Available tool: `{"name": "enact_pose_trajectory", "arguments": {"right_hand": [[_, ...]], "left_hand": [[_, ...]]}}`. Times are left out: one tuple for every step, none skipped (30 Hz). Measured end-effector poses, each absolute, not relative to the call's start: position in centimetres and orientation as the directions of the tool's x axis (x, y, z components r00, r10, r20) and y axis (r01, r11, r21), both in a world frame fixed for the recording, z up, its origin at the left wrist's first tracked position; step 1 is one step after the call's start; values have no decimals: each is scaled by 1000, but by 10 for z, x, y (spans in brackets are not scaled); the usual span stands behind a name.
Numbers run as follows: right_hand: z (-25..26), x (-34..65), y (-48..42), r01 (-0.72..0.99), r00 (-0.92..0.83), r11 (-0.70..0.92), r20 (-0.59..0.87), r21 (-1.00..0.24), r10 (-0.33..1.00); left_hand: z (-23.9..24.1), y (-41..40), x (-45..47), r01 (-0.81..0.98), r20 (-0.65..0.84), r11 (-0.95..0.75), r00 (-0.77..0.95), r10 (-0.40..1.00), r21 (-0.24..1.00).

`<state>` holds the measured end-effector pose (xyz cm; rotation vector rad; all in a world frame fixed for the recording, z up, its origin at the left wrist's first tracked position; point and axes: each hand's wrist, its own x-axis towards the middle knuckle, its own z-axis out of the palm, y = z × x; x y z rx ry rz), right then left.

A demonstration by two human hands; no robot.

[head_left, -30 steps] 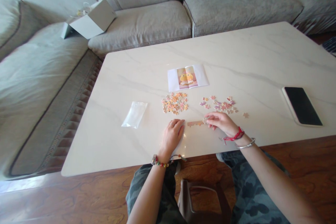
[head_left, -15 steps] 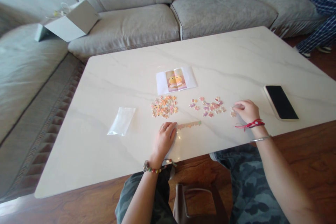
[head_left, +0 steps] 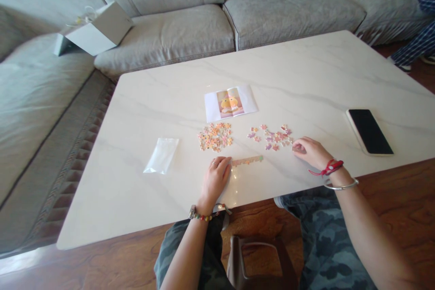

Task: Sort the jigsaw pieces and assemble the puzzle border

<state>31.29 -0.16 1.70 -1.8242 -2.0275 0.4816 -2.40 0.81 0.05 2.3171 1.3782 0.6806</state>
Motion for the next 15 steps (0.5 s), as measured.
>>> {"name": "enact_pose_trajectory", "arguments": {"right_hand": [[20,305,-1,853,-137,151,64,-500,988],[24,295,-1,832,-181,198,84,-519,980],[27,284,-2,802,-220,240,102,-546,970],[30,272,-3,768,-261,273,107,-580,959],[32,259,-4,730,-299,302,111,-613,948],[33,246,-5,685,-341,328,111,-650,933],[33,233,-6,639,-387,355,114,-683,915],[32,221,-6,596,-428,382,123,-706,895],[30,210,-6,559,-466,405,131,-723,875],[28,200,-6,530,-494,423,138,-735,858],[25,192,-5,512,-514,438,145,-739,846],[22,185,-4,504,-525,448,150,-738,838],[20,179,-3,507,-528,457,155,-731,835],[18,175,-1,518,-527,466,162,-717,834],[16,172,0,531,-525,477,170,-700,834]], "left_hand": [[1,8,-24,716,220,-459,407,887,526],[2,7,-25,719,218,-458,406,887,523],[3,7,-25,722,214,-457,407,888,521],[3,6,-26,724,209,-455,408,889,519],[3,6,-26,727,204,-451,407,890,517],[4,5,-26,731,200,-448,406,892,515],[4,4,-27,733,198,-446,404,893,513],[4,4,-27,734,199,-448,405,892,511],[4,3,-27,731,201,-452,410,890,511],[4,3,-26,726,201,-459,418,886,511],[4,2,-26,720,200,-467,428,881,514],[4,2,-26,714,198,-473,438,877,516],[4,2,-26,711,193,-476,445,875,518],[3,2,-26,711,190,-476,447,874,517],[3,2,-27,714,187,-474,446,875,516]]}}
